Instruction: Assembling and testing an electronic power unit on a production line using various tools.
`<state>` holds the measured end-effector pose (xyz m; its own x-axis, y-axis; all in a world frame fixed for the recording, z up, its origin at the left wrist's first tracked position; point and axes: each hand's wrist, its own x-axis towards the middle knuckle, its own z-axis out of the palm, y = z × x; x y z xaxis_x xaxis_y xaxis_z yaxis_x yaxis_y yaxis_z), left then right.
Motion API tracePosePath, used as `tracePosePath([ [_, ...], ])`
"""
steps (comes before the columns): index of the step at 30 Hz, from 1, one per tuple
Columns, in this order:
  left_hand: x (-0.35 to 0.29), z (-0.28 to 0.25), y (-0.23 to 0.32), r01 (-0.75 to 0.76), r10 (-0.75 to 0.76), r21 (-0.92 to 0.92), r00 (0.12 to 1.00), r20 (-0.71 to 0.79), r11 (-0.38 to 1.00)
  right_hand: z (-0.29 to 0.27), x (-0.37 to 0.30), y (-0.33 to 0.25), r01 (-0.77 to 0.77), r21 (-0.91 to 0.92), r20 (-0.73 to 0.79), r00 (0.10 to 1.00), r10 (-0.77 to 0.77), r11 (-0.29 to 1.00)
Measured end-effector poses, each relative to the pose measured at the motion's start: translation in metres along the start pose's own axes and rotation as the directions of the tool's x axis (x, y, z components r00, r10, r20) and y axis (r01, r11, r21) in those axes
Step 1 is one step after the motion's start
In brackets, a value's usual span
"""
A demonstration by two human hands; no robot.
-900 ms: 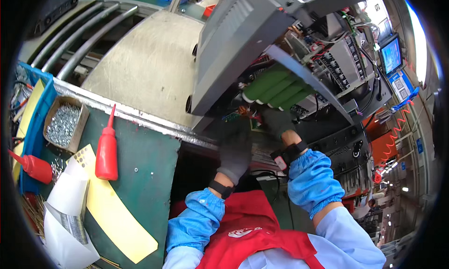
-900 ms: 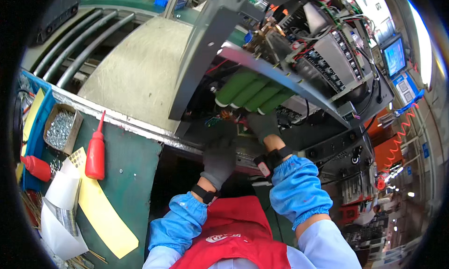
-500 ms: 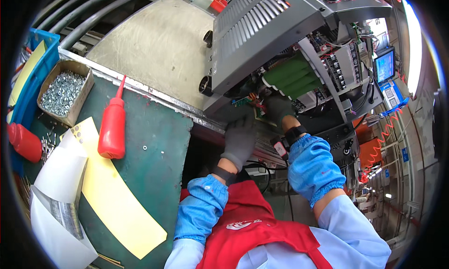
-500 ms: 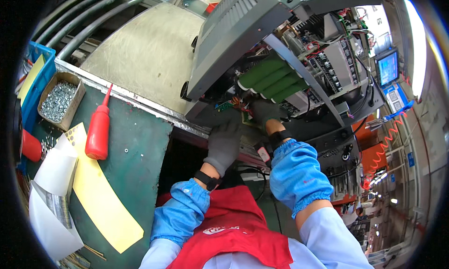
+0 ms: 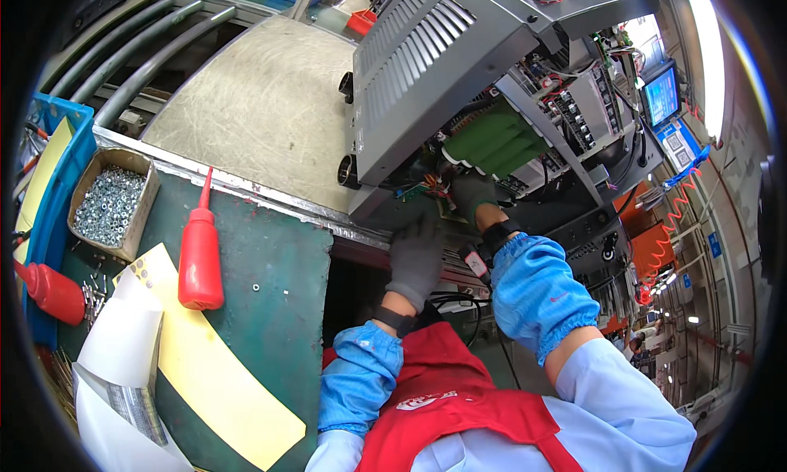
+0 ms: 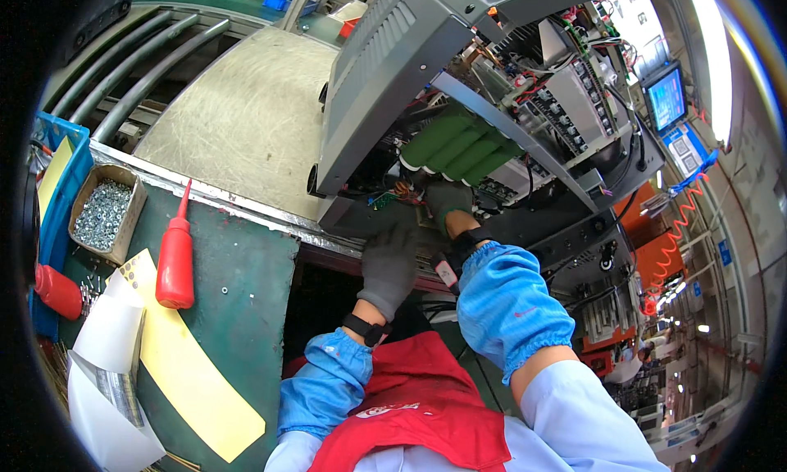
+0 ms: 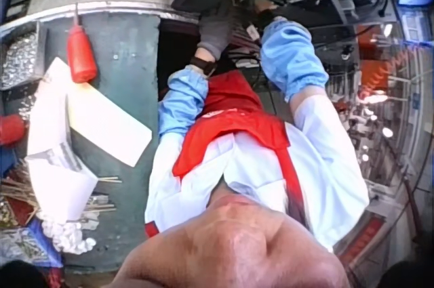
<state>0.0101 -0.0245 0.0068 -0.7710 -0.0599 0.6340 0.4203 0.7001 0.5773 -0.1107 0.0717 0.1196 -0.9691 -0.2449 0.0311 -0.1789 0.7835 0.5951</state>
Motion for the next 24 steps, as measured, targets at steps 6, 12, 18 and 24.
tracePosePath([
  [6,-0.002,-0.001,-0.002,0.014,-0.015,0.017,0.998,0.054,1.000,-0.001,-0.006,-0.005,0.056,-0.056,-0.104,0.993,-0.062,0.997],
  [12,-0.002,0.000,0.000,0.015,-0.014,-0.022,0.999,0.035,1.000,0.013,-0.003,-0.001,0.010,-0.076,-0.210,0.977,-0.025,0.997],
  [18,-0.003,-0.001,-0.003,0.017,-0.018,0.016,0.996,0.091,1.000,0.004,-0.007,-0.002,0.114,-0.054,-0.162,0.979,-0.121,0.992],
  [24,0.002,0.001,0.001,0.011,-0.012,0.049,1.000,0.023,0.999,0.028,-0.004,0.012,0.118,-0.028,-0.368,0.922,-0.120,0.993],
])
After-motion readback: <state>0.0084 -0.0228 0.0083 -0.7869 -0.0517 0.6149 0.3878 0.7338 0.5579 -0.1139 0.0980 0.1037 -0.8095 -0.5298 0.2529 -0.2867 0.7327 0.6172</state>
